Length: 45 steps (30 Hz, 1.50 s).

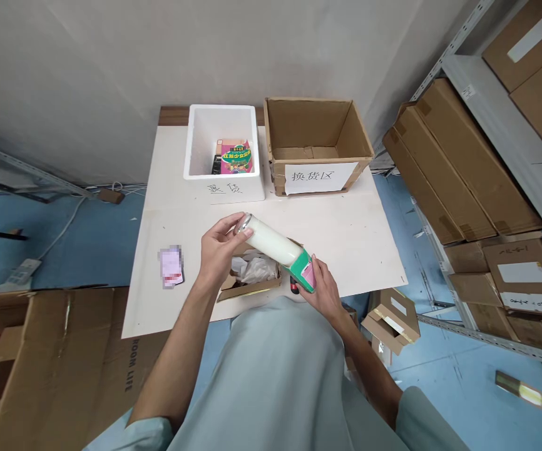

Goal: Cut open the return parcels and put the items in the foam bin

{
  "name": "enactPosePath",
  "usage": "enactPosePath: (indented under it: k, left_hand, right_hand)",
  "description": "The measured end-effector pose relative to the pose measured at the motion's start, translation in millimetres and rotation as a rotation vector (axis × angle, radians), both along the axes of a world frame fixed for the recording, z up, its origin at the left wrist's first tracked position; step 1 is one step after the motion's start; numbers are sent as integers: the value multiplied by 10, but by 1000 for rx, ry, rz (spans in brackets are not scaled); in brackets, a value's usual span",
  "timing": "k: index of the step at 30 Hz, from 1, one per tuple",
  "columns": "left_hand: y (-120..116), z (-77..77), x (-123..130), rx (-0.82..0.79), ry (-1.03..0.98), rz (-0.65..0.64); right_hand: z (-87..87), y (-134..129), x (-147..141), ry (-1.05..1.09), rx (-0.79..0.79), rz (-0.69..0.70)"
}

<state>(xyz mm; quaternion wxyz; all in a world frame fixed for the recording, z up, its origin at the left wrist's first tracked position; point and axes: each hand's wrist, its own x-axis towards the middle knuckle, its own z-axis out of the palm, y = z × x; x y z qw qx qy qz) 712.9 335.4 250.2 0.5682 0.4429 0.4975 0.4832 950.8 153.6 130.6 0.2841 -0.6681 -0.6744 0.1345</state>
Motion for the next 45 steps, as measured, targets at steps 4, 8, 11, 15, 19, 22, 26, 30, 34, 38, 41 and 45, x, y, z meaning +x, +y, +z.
enactPosePath:
  k: [4,8,11,15,19,22,26,30,34,38,41,45]
  left_hand:
    - [-62,-12,36,12,-62,-224]
    - [-121,-82,73,-36,-17,-444]
    - [-161,-151,104,-14,43,-505]
    - [-189,-208,147,58,163,-530]
    - [-192,-228,168,195,385,-530]
    - [-184,-318,117,289,524,-545]
    - [-201,-598,-48,173,587,-356]
    - [-278,-805,-146,-211,383,-189]
    - [-312,-719,-58,-224,153,-301]
    - [-206,-508,41,-54,181,-324]
    - [-106,-431,46,-74,131,-377]
    - [-36,-489,48,-238,-16,-398]
  right_hand:
    - [22,67,-127,77,47,44]
    - [67,130,-278,212,61,53]
    - [76,161,-358,288,46,37]
    - [62,174,-407,363,6,29]
    - [34,192,-429,458,-63,5]
    - [7,228,-447,587,-128,-26]
    - [39,315,-448,865,-210,-121]
    - [173,416,-396,1174,-314,-138]
    - [279,463,-377,1469,-591,-124]
    - [311,451,-435,1564,-736,-111]
    - [308,440,-482,1563,-767,-133]
    - [286,448,-508,1588,-782,-214]
